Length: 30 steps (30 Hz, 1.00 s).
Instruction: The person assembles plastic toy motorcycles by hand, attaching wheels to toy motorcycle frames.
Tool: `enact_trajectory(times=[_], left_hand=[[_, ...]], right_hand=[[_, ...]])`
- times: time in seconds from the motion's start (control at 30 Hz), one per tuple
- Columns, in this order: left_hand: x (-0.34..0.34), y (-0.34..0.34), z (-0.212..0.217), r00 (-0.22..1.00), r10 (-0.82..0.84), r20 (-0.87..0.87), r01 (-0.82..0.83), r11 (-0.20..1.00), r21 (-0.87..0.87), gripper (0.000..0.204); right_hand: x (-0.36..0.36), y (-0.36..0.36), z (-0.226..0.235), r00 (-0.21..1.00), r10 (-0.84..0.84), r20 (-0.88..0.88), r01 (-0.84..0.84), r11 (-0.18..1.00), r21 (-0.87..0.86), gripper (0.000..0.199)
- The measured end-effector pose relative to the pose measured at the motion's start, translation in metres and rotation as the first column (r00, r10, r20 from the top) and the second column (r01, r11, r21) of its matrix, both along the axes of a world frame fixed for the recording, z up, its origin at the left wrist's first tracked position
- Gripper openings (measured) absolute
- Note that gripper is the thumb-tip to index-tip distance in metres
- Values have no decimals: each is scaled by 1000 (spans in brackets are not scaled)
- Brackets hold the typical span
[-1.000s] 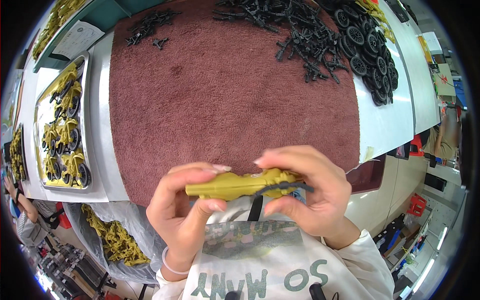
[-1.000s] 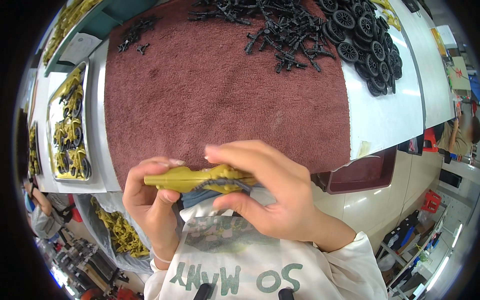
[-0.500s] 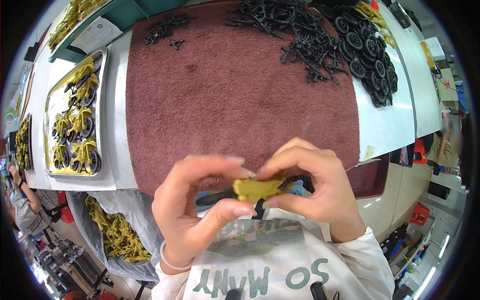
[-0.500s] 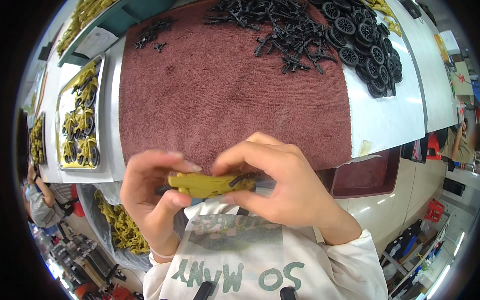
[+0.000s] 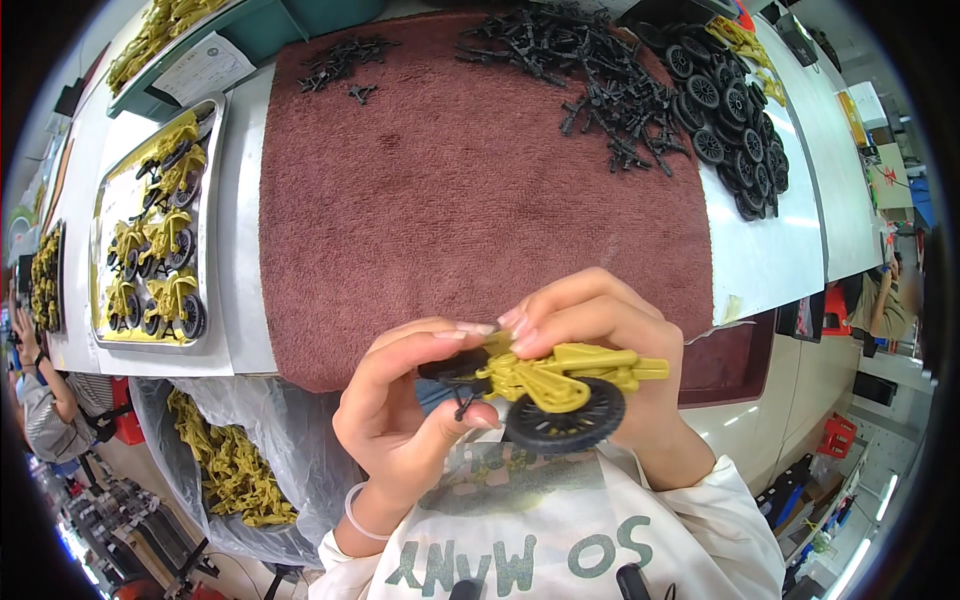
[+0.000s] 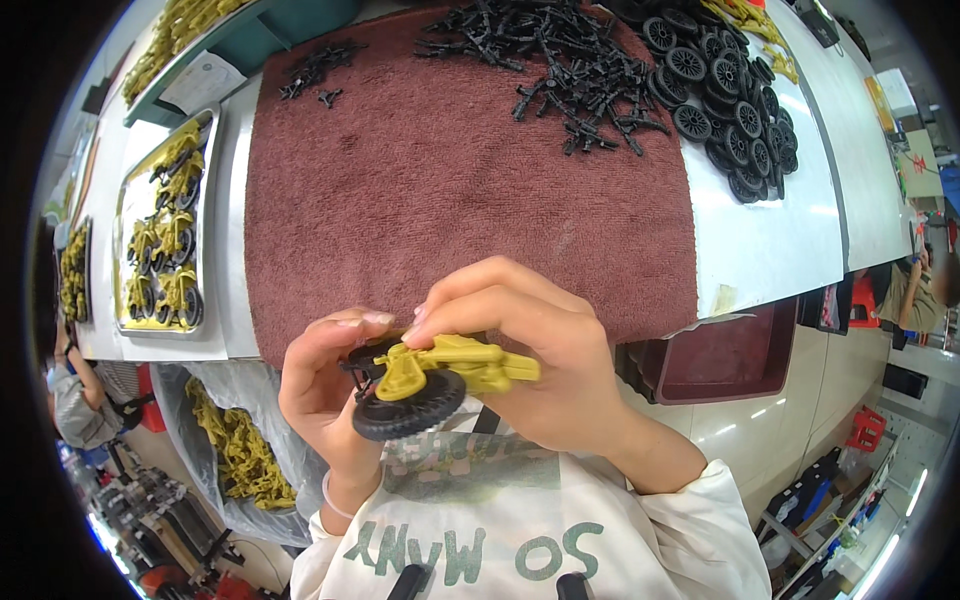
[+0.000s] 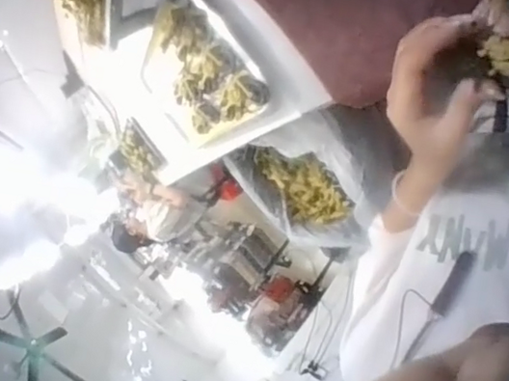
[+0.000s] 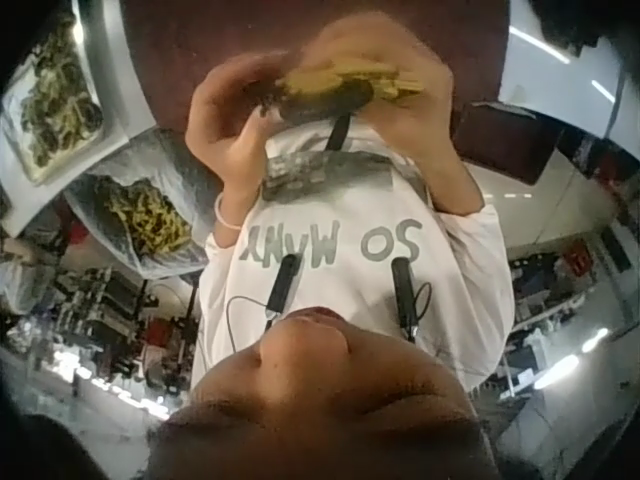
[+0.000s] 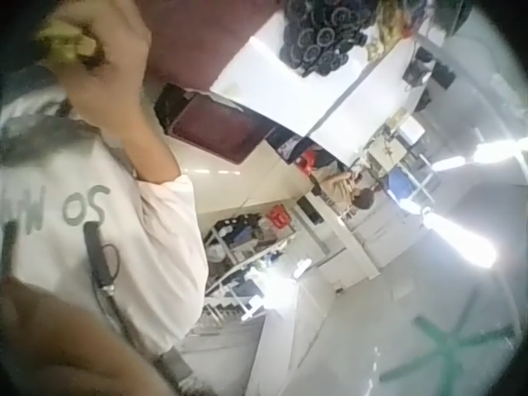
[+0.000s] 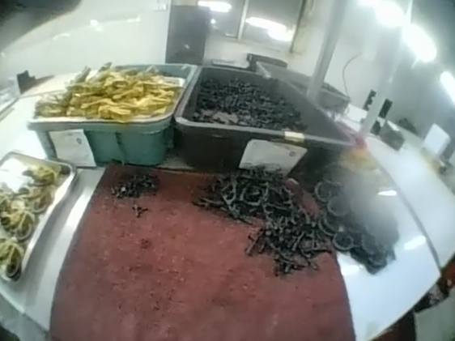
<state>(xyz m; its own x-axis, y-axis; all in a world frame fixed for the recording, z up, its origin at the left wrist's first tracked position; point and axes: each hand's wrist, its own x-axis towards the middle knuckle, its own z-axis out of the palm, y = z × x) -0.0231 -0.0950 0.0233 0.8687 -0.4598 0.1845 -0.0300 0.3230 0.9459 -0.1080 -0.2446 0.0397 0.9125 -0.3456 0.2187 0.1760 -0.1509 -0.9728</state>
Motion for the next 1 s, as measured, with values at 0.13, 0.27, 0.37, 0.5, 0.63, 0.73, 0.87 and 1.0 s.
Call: enact_trajectory(times=[0.13, 0.27, 0.37, 0.5, 0.63, 0.73, 0.87, 1.0], left_hand=[[9, 12, -14, 925, -52, 375, 21, 996, 86, 30], [8, 12, -12, 902, -45, 429, -28, 986, 162, 29], [6, 12, -11, 890, -3, 456, -78, 984, 160, 31], [4, 13, -9, 836, 6, 548, -128, 975, 184, 34], [2, 15, -9, 807, 22, 590, -174, 964, 201, 39], [3, 14, -11, 813, 34, 581, -157, 974, 163, 42], [9, 14, -12, 839, 27, 544, -116, 985, 130, 42], [19, 20, -12, 966, -94, 239, 66, 990, 125, 27]], right_hand=[[1, 4, -2, 1000, 0, 21, 0, 1000, 12, 38], [3, 9, -2, 999, -3, 45, 4, 1000, -4, 41], [4, 12, -1, 1000, -12, 24, 12, 1000, 5, 37], [3, 16, -3, 998, -24, 50, 26, 999, -42, 32], [3, 19, -4, 993, -72, 95, 81, 993, -88, 27], [2, 21, -1, 994, -78, 83, 84, 994, -71, 25], [5, 20, -4, 996, -70, 57, 71, 997, -9, 23], [10, 9, 4, 989, 39, -142, -30, 998, 62, 33]])
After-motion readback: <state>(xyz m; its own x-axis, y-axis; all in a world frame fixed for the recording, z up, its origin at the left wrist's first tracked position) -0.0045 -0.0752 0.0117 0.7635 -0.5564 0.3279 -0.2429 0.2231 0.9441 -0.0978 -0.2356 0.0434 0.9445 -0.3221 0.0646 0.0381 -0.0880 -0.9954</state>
